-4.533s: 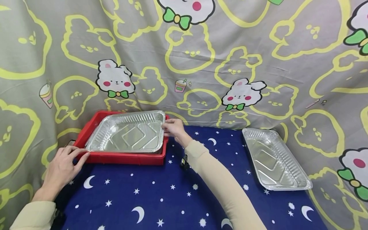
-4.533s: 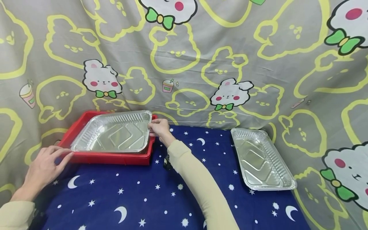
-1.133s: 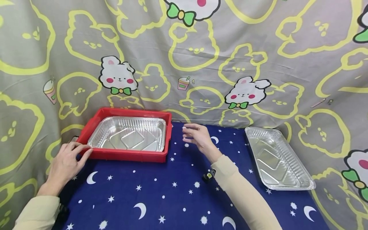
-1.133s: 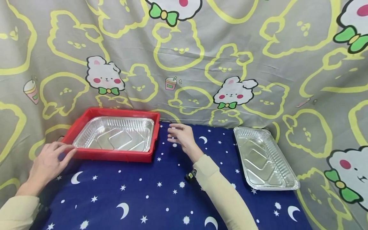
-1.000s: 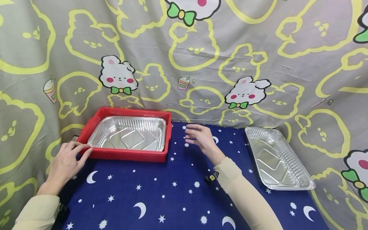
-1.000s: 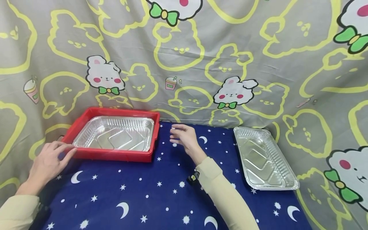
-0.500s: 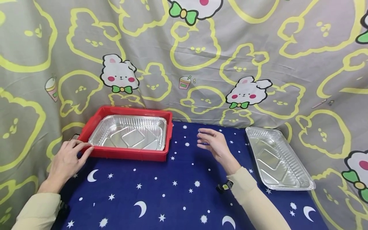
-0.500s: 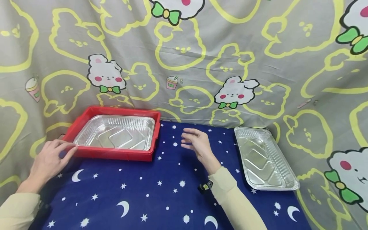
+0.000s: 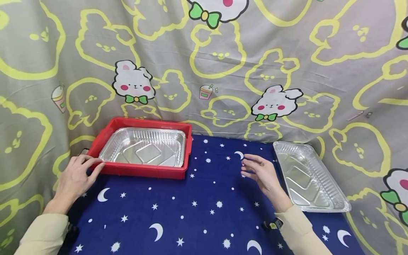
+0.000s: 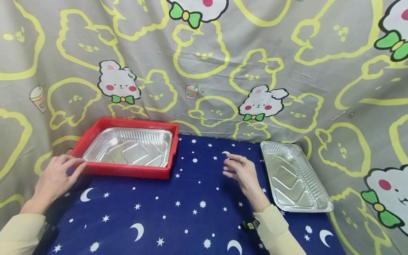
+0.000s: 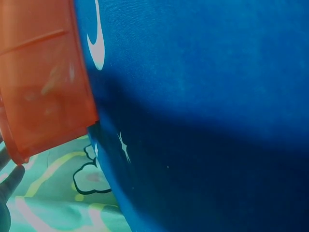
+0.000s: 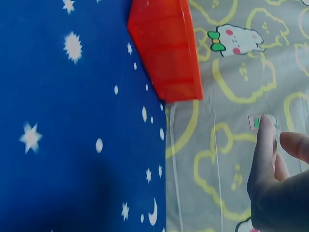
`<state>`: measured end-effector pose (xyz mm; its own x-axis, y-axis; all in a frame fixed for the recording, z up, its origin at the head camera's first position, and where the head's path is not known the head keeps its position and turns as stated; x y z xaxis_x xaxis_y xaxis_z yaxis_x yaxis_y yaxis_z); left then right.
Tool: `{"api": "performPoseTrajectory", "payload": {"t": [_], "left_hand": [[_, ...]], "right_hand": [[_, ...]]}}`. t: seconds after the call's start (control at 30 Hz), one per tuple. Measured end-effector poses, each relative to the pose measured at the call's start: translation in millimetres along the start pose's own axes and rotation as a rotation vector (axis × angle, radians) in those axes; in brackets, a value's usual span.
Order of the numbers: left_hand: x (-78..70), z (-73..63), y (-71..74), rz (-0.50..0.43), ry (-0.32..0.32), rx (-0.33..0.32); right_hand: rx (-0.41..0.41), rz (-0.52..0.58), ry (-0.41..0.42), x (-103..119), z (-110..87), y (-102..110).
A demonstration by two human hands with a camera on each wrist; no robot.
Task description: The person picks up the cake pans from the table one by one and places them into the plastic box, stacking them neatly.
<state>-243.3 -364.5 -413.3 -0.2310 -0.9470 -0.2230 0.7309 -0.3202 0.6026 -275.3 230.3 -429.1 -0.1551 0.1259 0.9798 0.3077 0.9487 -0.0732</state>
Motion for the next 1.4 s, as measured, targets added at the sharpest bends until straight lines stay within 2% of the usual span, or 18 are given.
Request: {"api": "performPoseTrajectory", "payload": {"t": [0.23, 0.47, 0.6, 0.9, 1.1, 1.4], "left_hand": [[-2.3, -0.3, 1.5, -0.016, -0.015, -0.028], [-2.8, -1.5, 0.0, -0.008, -0.002, -0.017], [-2.6, -1.6, -0.3, -0.013, -0.002, -0.018], [-1.9, -1.7, -2.0, -0.024, 0.0, -0.013], [-1.4, -2.1, -1.1, -0.036, 0.003, -0.022], [-2.9, -1.3, -1.1, -0.027, 0.004, -0.011]], "right_hand": [[-0.048, 0.029, 0.018, -1, -8.6, 36], [-0.061, 0.028, 0.066, -2, -22.4, 69], [-0.077, 0.08, 0.074, -4, -26.4, 95], [-0.083, 0.269, 0.057, -8, -31.9, 162], [-0.162, 0.301, 0.029, -16, -43.7, 209], [-0.206, 0.363, -0.041, -34, -57.1, 252]]}}
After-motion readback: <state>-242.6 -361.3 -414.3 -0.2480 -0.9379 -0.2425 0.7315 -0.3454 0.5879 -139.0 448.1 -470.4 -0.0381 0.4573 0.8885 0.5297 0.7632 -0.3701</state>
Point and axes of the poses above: each hand's wrist, its own z-axis towards the middle knuckle, its own y-axis out of the back of the hand, x = y × z, the point moved 10 cm from there along z, towards the middle knuckle, and after that the axes turned 15 degrees about -x, right-handed, at the moved point
